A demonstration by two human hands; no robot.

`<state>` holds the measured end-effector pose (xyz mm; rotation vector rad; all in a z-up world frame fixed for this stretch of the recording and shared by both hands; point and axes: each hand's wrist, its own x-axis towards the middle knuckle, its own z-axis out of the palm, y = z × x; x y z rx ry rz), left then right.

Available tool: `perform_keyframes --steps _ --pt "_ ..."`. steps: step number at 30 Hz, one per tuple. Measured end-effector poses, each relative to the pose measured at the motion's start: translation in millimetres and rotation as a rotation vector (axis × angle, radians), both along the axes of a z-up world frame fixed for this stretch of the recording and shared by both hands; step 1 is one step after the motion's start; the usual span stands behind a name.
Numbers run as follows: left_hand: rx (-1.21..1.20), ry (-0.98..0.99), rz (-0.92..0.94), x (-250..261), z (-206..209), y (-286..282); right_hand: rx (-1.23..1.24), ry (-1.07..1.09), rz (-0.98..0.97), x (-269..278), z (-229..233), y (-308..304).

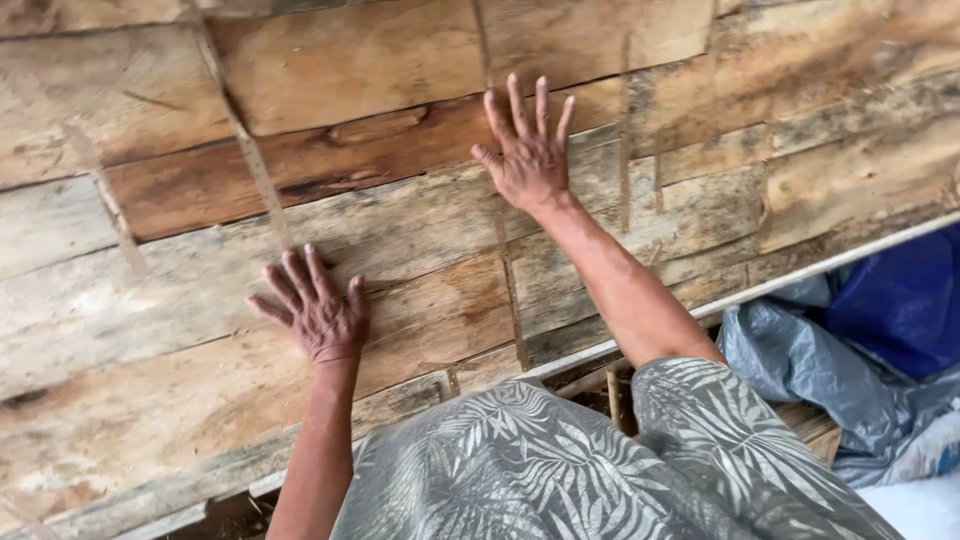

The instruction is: Cutting and fitting thin wood strips or veneer onto a wooden panel using a utility knife

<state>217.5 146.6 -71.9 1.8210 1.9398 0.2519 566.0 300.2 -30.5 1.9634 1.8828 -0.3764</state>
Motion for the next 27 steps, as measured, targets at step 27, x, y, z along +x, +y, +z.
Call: perform_keyframes --steps 27 --pt "0.077 0.103 -0.010 0 -7 -6 -0.028 -0.065 -0.281 142 25 -88"
